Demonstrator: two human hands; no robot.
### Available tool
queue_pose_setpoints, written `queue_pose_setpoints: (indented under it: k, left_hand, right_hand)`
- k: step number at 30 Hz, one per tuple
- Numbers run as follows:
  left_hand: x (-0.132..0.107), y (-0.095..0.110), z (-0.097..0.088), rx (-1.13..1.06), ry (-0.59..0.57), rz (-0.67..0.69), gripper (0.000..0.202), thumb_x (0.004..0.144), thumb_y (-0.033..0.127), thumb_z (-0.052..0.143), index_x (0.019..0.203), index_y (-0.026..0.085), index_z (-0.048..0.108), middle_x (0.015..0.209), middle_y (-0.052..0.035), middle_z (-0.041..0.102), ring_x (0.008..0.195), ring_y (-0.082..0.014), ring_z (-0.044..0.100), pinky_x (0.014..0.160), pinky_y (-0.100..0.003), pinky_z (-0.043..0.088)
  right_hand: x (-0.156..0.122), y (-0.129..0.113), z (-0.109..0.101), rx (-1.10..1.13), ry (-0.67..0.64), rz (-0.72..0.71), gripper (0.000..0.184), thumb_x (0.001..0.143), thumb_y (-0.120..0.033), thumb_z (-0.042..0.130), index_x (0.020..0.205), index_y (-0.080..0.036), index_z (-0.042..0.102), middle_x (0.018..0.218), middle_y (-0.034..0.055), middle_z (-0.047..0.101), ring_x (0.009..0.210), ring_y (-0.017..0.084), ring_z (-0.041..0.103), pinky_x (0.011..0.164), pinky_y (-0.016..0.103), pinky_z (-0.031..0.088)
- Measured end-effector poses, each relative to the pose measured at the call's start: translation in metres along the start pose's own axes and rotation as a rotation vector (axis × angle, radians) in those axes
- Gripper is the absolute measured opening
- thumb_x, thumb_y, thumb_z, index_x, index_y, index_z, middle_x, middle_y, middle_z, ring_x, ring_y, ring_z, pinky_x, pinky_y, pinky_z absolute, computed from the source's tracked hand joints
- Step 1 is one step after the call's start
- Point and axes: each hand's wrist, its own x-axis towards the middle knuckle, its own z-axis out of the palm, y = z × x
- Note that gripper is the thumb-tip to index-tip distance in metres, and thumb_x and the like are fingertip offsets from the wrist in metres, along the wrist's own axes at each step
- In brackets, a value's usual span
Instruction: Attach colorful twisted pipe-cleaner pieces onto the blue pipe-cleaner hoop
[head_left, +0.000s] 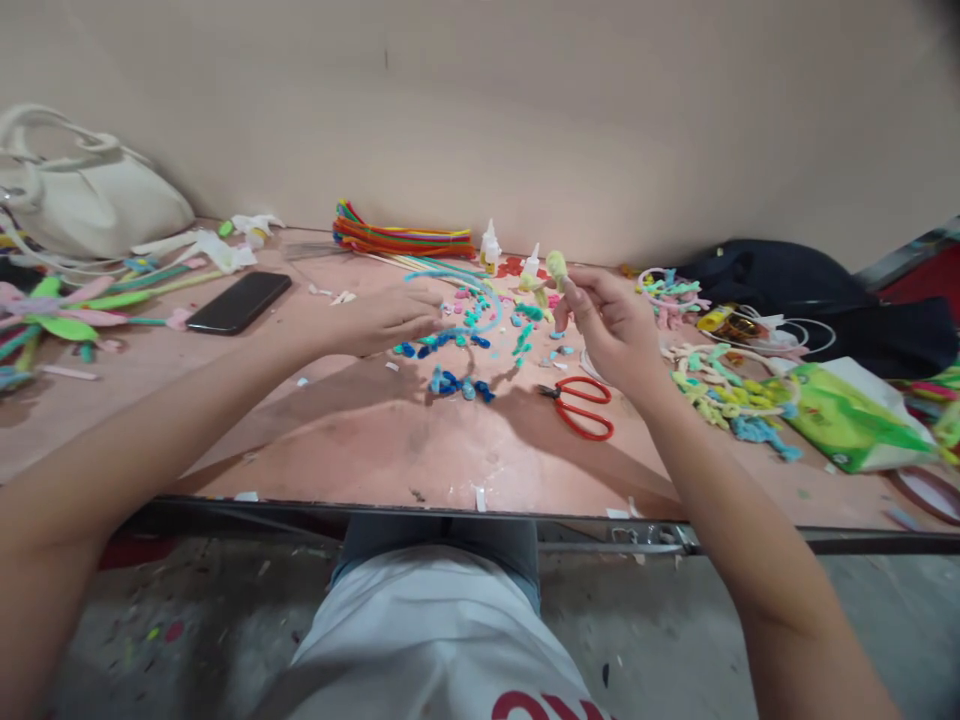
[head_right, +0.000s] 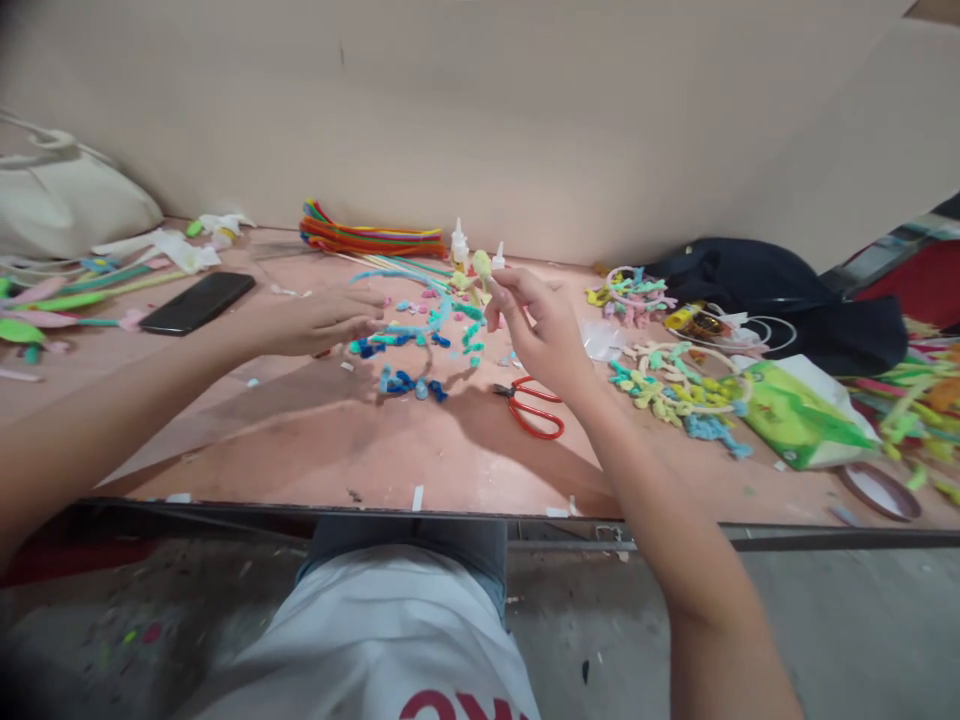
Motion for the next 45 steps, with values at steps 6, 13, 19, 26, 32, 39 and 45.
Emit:
queue_pose_setpoints:
  k: [6,13,19,26,32,39,45]
  left_hand:
    - [-0.008,0.016,-0.025,0.091,0.317,-0.046,0.072,0.107,0.079,0.013,0.082,0.023,0.052,0.093,-0.0089,0.060,0.090,-0.0255,0.059,0.090,-0.042,0.052]
    - [-0.012,0.032,-0.048,0.094,0.615,-0.071,0.071,0.107,0.079,0.020,0.074,0.024,0.050,0.080,-0.0062,0.055,0.083,-0.0251,0.059,0.086,-0.042,0.050]
    - [-0.019,0.033,-0.047,0.082,0.679,-0.095,0.068,0.110,0.074,0.021,0.076,0.024,0.053,0.078,-0.0043,0.056,0.079,-0.0223,0.059,0.080,-0.038,0.048]
    - [-0.018,0.040,-0.039,0.148,0.721,-0.004,0.076,0.110,0.074,0.018,0.070,0.022,0.055,0.079,-0.0047,0.054,0.082,-0.0222,0.056,0.086,-0.041,0.046]
    - [-0.015,0.038,-0.024,0.169,0.682,-0.026,0.067,0.114,0.065,0.027,0.069,0.022,0.052,0.074,-0.0034,0.053,0.081,-0.0218,0.056,0.081,-0.039,0.045]
    - [-0.015,0.046,-0.003,0.227,0.702,-0.091,0.059,0.116,0.057,0.033,0.075,0.022,0.057,0.079,-0.0035,0.058,0.083,-0.0221,0.056,0.090,-0.041,0.045]
    - [-0.017,0.058,0.010,0.418,0.754,-0.134,0.051,0.116,0.051,0.033,0.081,0.022,0.057,0.087,-0.0065,0.063,0.097,-0.0269,0.060,0.091,-0.042,0.045]
  right_hand:
    - [-0.001,-0.007,-0.001,-0.293,0.083,-0.097,0.026,0.115,-0.040,0.048,0.111,-0.023,0.067,0.069,-0.0026,0.069,0.070,0.018,0.067,0.083,0.040,0.041]
    - [0.007,-0.027,-0.001,-0.538,0.121,-0.189,0.020,0.114,-0.022,0.044,0.112,-0.023,0.064,0.076,-0.0036,0.074,0.075,0.017,0.069,0.085,0.038,0.031]
    - [0.023,-0.043,0.002,-0.646,0.164,-0.273,0.020,0.114,-0.021,0.044,0.109,-0.023,0.064,0.073,-0.0037,0.074,0.071,0.018,0.066,0.084,0.039,0.027]
    - [0.019,-0.050,0.019,-0.683,0.197,-0.280,0.019,0.113,-0.017,0.044,0.114,-0.022,0.062,0.078,-0.0035,0.075,0.074,0.017,0.066,0.083,0.038,0.027]
    - [0.005,-0.046,0.033,-0.771,0.115,-0.330,0.020,0.114,-0.018,0.043,0.112,-0.022,0.062,0.079,-0.0016,0.075,0.075,0.018,0.063,0.085,0.038,0.026]
    - [-0.002,-0.041,0.042,-0.859,0.066,-0.264,0.024,0.111,-0.014,0.045,0.121,-0.025,0.063,0.084,0.0000,0.076,0.084,0.021,0.066,0.087,0.038,0.026]
    - [-0.005,-0.039,0.045,-0.918,-0.001,-0.223,0.027,0.115,-0.016,0.041,0.123,-0.024,0.065,0.093,0.0033,0.079,0.091,0.023,0.067,0.089,0.040,0.027]
